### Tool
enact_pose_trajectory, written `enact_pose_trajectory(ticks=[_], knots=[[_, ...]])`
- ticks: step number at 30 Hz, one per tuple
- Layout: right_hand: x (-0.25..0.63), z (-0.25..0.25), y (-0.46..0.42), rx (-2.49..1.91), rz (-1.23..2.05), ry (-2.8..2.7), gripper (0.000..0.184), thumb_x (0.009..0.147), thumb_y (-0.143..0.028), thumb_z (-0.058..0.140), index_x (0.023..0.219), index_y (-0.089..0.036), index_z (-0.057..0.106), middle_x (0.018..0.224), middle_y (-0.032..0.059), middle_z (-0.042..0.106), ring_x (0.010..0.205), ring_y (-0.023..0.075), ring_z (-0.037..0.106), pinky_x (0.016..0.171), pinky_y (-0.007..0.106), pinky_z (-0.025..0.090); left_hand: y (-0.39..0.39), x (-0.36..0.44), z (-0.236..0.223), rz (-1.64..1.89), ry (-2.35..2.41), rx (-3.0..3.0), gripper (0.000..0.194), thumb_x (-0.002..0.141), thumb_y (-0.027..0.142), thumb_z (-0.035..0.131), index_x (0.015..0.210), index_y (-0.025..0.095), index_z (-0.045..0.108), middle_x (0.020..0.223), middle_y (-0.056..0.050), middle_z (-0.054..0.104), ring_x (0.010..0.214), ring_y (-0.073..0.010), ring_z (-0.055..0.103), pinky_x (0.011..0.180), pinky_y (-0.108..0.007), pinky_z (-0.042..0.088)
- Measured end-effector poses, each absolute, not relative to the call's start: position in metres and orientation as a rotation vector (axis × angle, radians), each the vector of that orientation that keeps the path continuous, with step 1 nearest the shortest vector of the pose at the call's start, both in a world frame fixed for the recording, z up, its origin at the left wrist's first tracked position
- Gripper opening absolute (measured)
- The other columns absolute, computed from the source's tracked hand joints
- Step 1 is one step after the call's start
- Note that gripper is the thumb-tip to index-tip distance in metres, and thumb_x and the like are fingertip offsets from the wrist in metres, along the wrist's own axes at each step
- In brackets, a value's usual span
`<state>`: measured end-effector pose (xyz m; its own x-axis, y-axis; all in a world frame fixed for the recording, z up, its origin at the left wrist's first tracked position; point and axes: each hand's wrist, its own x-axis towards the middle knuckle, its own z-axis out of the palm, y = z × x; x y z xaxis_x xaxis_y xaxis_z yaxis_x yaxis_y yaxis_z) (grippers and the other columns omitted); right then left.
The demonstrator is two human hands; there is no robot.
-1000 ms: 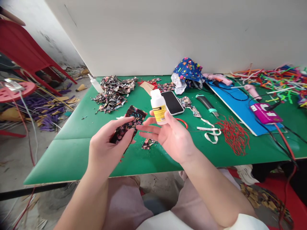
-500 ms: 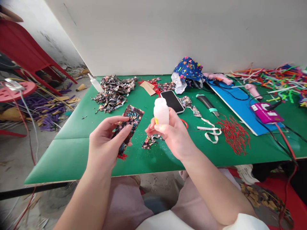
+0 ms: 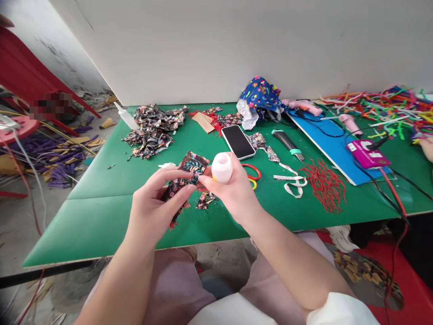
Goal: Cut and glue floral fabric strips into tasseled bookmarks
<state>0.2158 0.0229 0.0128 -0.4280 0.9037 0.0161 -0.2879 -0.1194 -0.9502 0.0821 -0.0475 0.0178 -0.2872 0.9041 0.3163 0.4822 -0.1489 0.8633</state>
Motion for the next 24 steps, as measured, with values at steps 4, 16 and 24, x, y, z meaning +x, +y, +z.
enact_pose_trajectory(ticks=[4, 16, 24], knots=[[0.22, 0.013, 0.024, -0.789, 1.505, -1.404, 0.036, 0.067, -0.02, 0.072, 0.083, -0.026, 0.041, 0.076, -0.0069, 0.057, 0.064, 0.011, 0.059, 0.058, 0.029, 0.055, -0.049, 0.081, 0.022, 1.309, 1.728, 1.787, 0.027, 0.074, 0.023, 0.066, 0.1, 0.024, 0.061, 0.108, -0.005, 0.06, 0.108, -0.021, 0.054, 0.091, -0.033, 0.046], [0.248, 0.018, 0.027, -0.33, 0.47, -2.273, 0.024, 0.077, -0.009, 0.058, 0.09, -0.027, 0.05, 0.097, 0.0008, 0.068, 0.101, 0.0195, 0.061, 0.084, 0.039, 0.049, -0.058, 0.058, 0.036, 0.874, 1.693, 1.901, 0.029, 0.074, 0.024, 0.059, 0.103, 0.028, 0.059, 0.077, 0.003, 0.066, 0.058, -0.0125, 0.058, 0.053, -0.021, 0.044], [0.25, 0.021, 0.02, -0.222, 0.366, -2.462, 0.024, 0.08, -0.008, 0.052, 0.095, -0.027, 0.047, 0.092, 0.0006, 0.066, 0.091, 0.0158, 0.061, 0.08, 0.034, 0.05, -0.058, 0.053, 0.038, 0.779, 1.633, 1.955, 0.031, 0.072, 0.024, 0.059, 0.102, 0.03, 0.063, 0.079, 0.002, 0.068, 0.057, -0.013, 0.057, 0.049, -0.02, 0.043]])
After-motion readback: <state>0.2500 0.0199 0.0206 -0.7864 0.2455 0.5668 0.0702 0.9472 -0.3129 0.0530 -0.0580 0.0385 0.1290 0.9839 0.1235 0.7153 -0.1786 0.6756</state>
